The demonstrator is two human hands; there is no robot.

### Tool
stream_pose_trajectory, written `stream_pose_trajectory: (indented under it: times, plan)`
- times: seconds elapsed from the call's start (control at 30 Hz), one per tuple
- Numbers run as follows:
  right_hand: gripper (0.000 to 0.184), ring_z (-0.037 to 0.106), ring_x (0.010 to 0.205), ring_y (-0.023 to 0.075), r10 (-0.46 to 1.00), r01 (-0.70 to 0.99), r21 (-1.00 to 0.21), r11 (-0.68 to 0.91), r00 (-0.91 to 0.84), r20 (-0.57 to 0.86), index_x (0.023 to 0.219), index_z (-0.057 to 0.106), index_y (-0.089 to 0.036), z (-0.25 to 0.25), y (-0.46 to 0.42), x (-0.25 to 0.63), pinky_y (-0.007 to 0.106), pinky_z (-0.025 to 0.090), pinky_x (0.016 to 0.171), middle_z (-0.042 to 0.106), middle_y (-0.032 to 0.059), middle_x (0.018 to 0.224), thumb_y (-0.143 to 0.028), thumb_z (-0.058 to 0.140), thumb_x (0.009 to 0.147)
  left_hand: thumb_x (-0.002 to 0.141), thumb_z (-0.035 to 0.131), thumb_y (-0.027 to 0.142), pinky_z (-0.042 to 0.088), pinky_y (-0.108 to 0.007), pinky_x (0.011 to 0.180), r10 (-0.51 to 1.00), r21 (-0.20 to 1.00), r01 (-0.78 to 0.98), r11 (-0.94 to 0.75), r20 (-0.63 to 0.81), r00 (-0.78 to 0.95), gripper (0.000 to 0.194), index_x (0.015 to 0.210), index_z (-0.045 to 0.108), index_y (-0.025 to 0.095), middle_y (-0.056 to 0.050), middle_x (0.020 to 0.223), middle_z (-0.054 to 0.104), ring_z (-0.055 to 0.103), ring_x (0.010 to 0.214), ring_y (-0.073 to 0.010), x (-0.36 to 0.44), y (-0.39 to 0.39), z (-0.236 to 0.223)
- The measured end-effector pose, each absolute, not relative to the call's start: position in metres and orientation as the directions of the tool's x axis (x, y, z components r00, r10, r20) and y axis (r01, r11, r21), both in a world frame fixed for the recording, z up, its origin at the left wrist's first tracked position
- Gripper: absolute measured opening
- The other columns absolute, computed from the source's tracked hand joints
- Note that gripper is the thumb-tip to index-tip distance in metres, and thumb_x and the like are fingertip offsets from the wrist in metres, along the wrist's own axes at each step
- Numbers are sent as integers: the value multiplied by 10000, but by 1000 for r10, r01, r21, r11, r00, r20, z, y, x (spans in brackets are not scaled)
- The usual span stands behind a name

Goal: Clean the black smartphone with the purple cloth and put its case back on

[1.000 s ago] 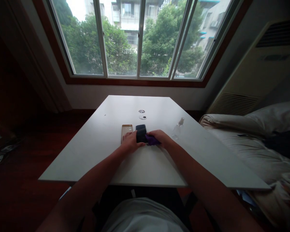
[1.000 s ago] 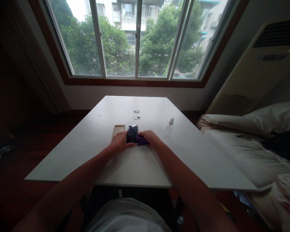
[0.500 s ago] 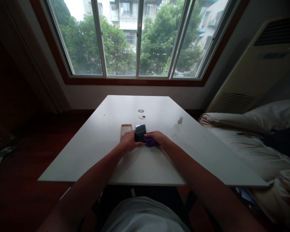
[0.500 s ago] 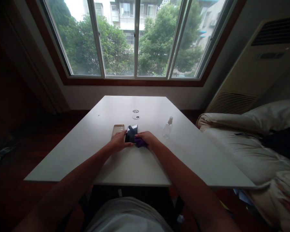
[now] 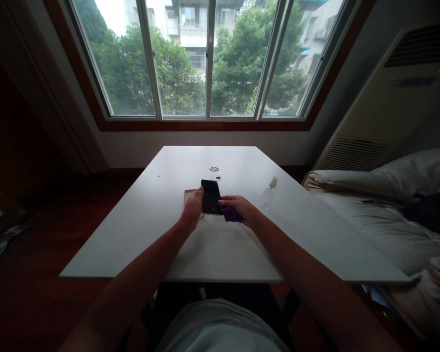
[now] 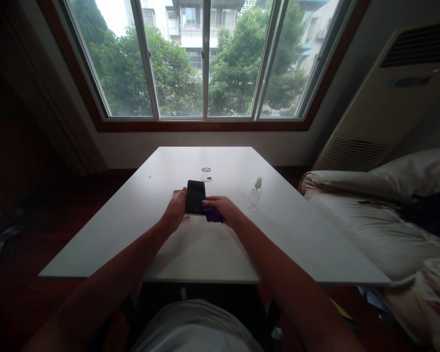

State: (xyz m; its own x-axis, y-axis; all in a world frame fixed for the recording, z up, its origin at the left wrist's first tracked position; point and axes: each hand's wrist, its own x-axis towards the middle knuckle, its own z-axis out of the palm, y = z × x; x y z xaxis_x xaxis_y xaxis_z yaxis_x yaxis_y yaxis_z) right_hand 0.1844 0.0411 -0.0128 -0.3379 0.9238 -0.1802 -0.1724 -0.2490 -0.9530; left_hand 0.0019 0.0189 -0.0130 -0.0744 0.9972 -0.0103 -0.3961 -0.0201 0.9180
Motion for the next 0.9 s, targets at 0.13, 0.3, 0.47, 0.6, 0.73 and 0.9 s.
stream_pose_trajectory:
  times: [0.13,0.3,0.47,0.6,0.73,0.9]
  plan:
    - [391,667,701,133,907,41,-994,-98,-407,-106,1041,756,-151,-16,37,180,215,545,638,755,74,922,-382,845,738,944,572,532,594,-339,684,976,766,-605,217,-183,118,456,1112,656,117,-112,874,723,717,762,-239,4,18,-11]
    - [444,574,587,114,960,442,-892,93,-276,-37,984,786,-164,-18,47,198,204,422,504,720,33,756,-565,750,797,945,582,478,605,-355,683,958,720,-632,287,-221,183,422,1149,647,115,-125,879,736,726,743,-242,-2,18,-13]
    - [598,682,716,182,999,181,-983,-29,-23,-34,1213,705,-152,-23,65,224,264,544,574,750,87,973,-481,820,726,946,571,504,613,-404,706,935,719,-599,352,-233,269,469,1205,641,120,-154,933,744,739,799,-276,-3,15,-12]
    - [621,718,934,232,963,106,-977,182,182,199,1296,661,-173,-26,70,225,373,615,805,735,98,1126,-359,819,725,974,491,546,615,-437,700,907,732,-547,407,-254,335,526,1220,644,106,-186,960,739,739,830,-301,0,13,-12]
    - [351,686,1103,249,853,315,-816,484,38,521,1162,748,-214,-26,59,205,444,538,1033,728,77,1181,-410,679,879,998,423,566,615,-462,705,879,736,-500,455,-281,386,577,1233,647,89,-216,1007,731,738,857,-319,5,10,-13]
    - [391,476,1412,269,722,387,-613,689,-438,536,1319,683,-218,-29,40,178,490,325,1237,571,77,1446,-357,522,991,975,567,436,612,-367,798,963,742,-613,270,-217,161,439,1259,652,112,-168,1094,735,736,910,-259,10,12,-18]
